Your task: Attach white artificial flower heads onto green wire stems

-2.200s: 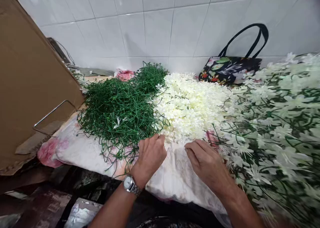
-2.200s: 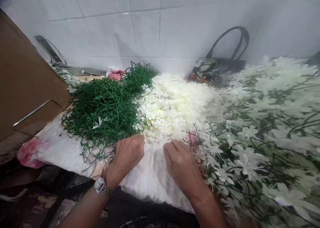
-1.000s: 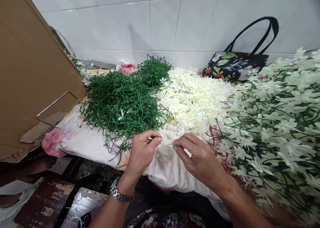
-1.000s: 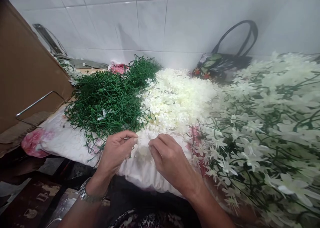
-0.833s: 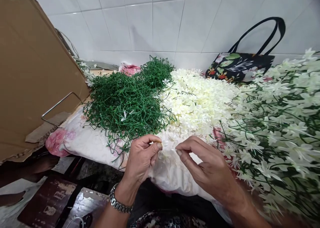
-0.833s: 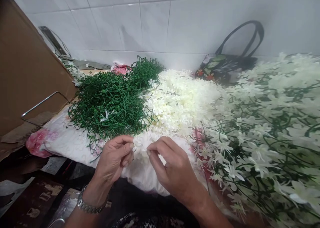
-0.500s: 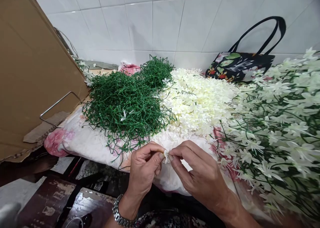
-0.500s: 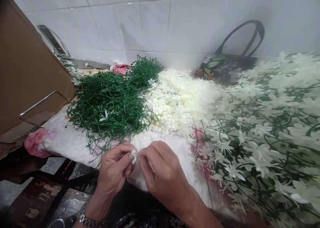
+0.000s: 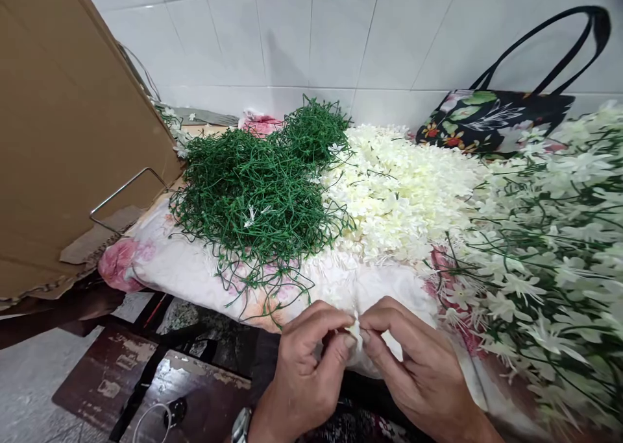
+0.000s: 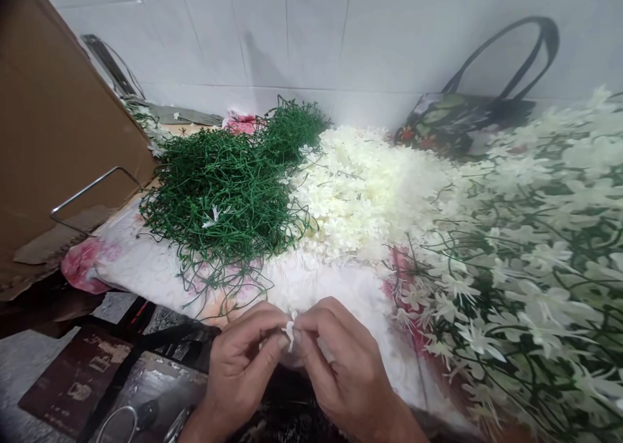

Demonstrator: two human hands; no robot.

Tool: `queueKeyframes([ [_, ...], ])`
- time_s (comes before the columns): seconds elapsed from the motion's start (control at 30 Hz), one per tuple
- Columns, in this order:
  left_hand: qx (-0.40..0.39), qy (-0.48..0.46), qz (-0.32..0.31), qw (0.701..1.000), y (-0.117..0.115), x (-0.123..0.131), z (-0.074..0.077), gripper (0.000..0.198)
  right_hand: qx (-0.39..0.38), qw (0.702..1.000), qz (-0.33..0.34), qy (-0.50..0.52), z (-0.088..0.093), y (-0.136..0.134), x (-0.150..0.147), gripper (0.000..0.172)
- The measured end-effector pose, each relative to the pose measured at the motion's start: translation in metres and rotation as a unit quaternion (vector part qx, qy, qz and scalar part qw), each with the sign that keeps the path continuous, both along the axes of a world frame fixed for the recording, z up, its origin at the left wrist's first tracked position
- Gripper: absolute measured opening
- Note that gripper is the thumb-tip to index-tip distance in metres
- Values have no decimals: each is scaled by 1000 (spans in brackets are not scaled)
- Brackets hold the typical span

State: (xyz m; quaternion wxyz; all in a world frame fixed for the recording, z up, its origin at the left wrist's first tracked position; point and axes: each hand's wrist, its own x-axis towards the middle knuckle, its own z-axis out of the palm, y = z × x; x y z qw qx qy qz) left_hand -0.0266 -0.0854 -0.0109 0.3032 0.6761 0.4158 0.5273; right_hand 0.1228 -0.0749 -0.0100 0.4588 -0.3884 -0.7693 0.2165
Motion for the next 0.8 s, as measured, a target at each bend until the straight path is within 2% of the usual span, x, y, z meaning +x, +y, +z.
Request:
queueKeyframes([
  [0.07, -7, -7, -20, 1000, -3, -3, 1, 20, -39, 998, 13, 45, -2, -3, 7, 14],
  [0.13, -11, 6, -11, 1000, -2, -9, 1, 23, -64, 994, 14, 82, -5, -3, 14, 13],
  [0.27, -6, 61, 91, 994, 14, -31, -1, 17, -63, 992, -29, 109, -10, -2, 29, 12],
  [0.4, -12, 146, 181, 973, 31, -53, 0, 17, -40, 990, -92, 104, -18, -2, 43, 10],
  [0.5, 0, 211, 177, 961, 34, -58, 2, 19, -32, 987, -134, 79, -27, -4, 49, 8],
  [0.67, 25, 291, 77, 953, 32, -45, 1, 23, -26, 987, -152, 54, -37, -6, 50, 8],
  [0.73, 21, 298, 82, 951, 32, -44, -1, 24, -16, 986, -160, 43, -37, -7, 49, 8],
  [0.8, 25, 298, 124, 946, 33, -48, -3, 23, -8, 986, -164, 30, -37, -7, 47, 7],
])
